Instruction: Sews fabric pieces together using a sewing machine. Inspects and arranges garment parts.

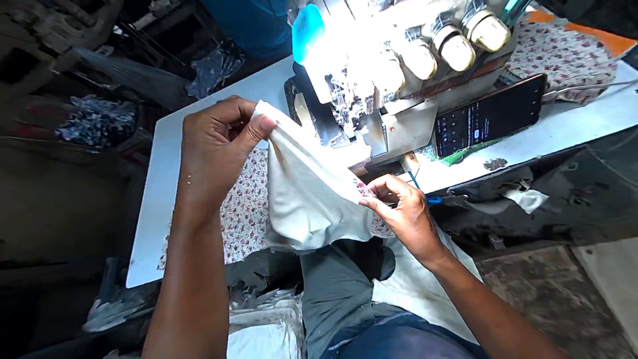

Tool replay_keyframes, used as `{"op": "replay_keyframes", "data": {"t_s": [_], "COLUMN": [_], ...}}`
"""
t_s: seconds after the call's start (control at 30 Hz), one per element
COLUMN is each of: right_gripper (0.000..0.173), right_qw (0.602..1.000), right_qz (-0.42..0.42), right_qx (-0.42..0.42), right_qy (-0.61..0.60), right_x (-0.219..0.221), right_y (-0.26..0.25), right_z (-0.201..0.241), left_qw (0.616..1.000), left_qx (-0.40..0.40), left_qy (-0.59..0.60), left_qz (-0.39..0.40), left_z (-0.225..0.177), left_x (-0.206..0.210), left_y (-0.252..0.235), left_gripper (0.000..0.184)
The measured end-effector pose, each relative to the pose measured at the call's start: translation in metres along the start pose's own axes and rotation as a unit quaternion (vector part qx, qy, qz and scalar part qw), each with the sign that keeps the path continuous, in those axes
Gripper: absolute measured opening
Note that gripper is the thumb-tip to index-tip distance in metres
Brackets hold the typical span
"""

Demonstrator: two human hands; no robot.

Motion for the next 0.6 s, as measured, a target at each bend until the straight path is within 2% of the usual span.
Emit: {"op": "replay_keyframes", "data": {"t_s": [0.2,0.3,0.43,0.6], "right_gripper": [0.019,0.008,0.014,0.024], "right_qw": [0.999,0.996,0.994,0.996], "right_qz": [-0.007,0.009,0.037,-0.006], "right_qx": [-0.034,-0.08,-0.105,-0.08], "right_qy": [0.023,0.04,0.021,0.037], "right_x": [-0.001,0.002,0.008,0.008], "right_y": [0.002,0.002,0.003,0.005], "right_z": [0.007,0.011,0.012,0.011], "left_qw": [0.999,0.998,0.997,0.994], "left_qx": [-0.01,0.0,0.027,0.049], "left_qy": [0.044,0.047,0.065,0.092], "left_qz": [-0.028,-0.03,-0.027,-0.023], "left_z": [0.002,-0.001,-0.008,-0.012], "left_x": [-0.005,-0.007,-0.006,-0.003], "left_y": [0.007,0.009,0.01,0.012], "left_gripper": [0.007,0.007,0.007,0.007]}}
Point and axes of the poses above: each hand's wrist, its own y-axis away from the middle knuckle, its own x-axis out of the palm, z = x × y, the point moved 7 cm from there along -y, towards the middle knuckle, and after that the axes turned 2 degrees about -y, right-handed, at the moved point
